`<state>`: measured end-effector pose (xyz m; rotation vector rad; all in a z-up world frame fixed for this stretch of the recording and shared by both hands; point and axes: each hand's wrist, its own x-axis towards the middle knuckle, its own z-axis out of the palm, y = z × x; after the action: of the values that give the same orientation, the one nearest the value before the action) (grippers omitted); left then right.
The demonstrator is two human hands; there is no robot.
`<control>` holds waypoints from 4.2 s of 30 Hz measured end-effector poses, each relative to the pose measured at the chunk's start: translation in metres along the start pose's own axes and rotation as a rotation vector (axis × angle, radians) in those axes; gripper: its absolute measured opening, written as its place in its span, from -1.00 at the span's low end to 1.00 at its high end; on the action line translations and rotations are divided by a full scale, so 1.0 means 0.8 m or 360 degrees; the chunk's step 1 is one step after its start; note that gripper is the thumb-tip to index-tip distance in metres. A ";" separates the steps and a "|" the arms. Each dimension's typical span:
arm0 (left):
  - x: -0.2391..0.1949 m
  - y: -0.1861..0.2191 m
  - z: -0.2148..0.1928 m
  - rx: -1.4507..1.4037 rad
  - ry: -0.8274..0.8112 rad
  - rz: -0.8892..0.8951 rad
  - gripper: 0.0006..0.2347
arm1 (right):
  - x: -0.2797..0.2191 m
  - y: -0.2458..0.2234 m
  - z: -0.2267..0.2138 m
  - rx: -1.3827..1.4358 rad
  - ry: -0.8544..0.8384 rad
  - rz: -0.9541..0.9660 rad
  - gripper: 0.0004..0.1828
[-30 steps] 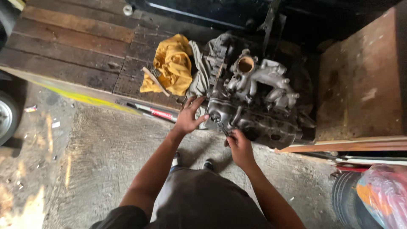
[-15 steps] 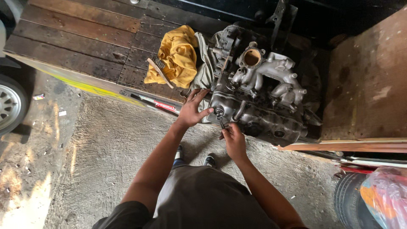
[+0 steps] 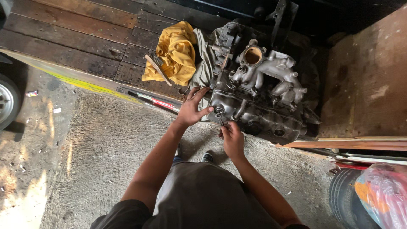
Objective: The person uses a wrench to tighten bolts on a disassembled engine block resting on a wooden workbench. The person repeatedly adjusts the wrench and applies torque to multiple bolt locations on the engine.
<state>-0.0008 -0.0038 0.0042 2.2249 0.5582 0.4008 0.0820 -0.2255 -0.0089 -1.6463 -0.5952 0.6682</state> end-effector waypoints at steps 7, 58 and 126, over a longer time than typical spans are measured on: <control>-0.001 0.001 -0.002 -0.0010 0.0021 0.0053 -0.21 | -0.002 -0.032 -0.010 -0.0802 0.0136 -0.0125 -0.81; 0.003 -0.001 -0.006 0.0157 -0.0094 0.0028 -0.18 | -0.013 0.015 0.017 0.0467 0.0106 0.0182 -0.80; -0.009 0.012 0.011 -0.0196 0.0263 0.0074 -0.32 | 0.003 -0.048 -0.015 -0.1146 -0.0033 -0.0419 -0.81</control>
<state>0.0000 -0.0189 0.0051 2.1013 0.5538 0.6304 0.0910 -0.2255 0.0299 -2.1623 -1.1355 0.2805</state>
